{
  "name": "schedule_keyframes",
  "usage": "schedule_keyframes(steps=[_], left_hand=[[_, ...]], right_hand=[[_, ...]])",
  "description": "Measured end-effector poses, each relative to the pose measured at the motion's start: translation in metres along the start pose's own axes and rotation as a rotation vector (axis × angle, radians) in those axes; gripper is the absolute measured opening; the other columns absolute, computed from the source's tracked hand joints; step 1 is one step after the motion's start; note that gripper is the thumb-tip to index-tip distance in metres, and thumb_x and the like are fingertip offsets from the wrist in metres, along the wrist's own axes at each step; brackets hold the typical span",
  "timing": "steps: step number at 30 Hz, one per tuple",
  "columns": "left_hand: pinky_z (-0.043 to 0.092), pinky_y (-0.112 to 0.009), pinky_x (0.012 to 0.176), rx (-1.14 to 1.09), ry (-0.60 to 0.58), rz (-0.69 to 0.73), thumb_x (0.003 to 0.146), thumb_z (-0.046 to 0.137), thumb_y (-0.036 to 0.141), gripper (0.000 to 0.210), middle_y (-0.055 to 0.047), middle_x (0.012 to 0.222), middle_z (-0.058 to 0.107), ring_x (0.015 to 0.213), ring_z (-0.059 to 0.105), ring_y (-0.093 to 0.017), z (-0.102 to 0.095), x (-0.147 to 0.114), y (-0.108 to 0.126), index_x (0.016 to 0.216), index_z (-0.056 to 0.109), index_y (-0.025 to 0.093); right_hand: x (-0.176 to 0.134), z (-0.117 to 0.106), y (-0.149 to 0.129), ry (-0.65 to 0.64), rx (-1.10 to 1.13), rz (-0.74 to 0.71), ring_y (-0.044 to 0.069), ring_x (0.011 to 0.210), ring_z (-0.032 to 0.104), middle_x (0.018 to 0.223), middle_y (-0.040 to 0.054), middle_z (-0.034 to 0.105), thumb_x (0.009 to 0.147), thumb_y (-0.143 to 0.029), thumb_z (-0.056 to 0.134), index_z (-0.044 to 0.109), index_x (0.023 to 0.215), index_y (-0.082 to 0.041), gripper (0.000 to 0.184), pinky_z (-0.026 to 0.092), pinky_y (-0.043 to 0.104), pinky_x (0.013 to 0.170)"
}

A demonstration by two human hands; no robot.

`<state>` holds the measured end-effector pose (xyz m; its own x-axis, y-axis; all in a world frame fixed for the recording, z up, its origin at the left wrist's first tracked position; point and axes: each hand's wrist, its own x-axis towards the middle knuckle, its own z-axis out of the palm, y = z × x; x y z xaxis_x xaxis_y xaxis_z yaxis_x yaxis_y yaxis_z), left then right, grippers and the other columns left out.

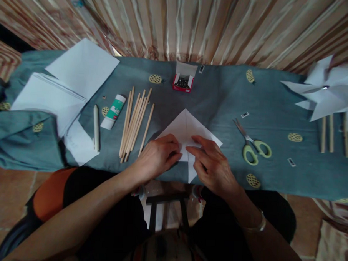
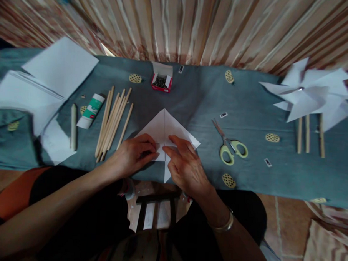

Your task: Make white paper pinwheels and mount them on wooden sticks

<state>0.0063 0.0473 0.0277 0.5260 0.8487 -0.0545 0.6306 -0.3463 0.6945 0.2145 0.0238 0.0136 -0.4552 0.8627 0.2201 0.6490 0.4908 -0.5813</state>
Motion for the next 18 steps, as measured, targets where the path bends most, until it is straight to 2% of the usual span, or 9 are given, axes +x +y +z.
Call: schedule_keyframes(steps=[5, 14, 18], left_hand=[[0.050, -0.029, 0.071, 0.011, -0.014, -0.028, 0.089, 0.059, 0.023, 0.015, -0.004, 0.092, 0.064, 0.077, 0.064, -0.015, -0.0001, 0.0009, -0.0003, 0.079, 0.067, 0.015], [0.050, -0.027, 0.070, 0.014, -0.013, -0.008, 0.088, 0.059, 0.022, 0.014, -0.003, 0.091, 0.064, 0.075, 0.063, -0.014, -0.0022, 0.0025, -0.0004, 0.080, 0.067, 0.015], [0.051, -0.027, 0.066, 0.064, 0.042, 0.016, 0.090, 0.059, 0.027, 0.017, -0.005, 0.094, 0.063, 0.072, 0.063, -0.013, -0.0024, -0.0013, 0.0013, 0.083, 0.067, 0.014]], right_hand=[[0.0010, 0.0014, -0.0009, 0.000, -0.003, 0.006, 0.028, 0.123, 0.053, 0.135, 0.0091, 0.056, 0.081, -0.003, 0.046, 0.063, 0.122, -0.025, 0.050, 0.048, 0.050, 0.103], [0.0041, 0.0036, -0.0028, -0.004, -0.115, -0.050, 0.031, 0.123, 0.052, 0.133, 0.0179, 0.056, 0.085, -0.003, 0.045, 0.065, 0.118, -0.013, 0.040, 0.049, 0.051, 0.102], [0.0038, 0.0059, -0.0067, -0.010, -0.173, -0.046, 0.032, 0.124, 0.051, 0.134, 0.0202, 0.055, 0.087, -0.002, 0.044, 0.065, 0.117, -0.011, 0.038, 0.050, 0.051, 0.100]])
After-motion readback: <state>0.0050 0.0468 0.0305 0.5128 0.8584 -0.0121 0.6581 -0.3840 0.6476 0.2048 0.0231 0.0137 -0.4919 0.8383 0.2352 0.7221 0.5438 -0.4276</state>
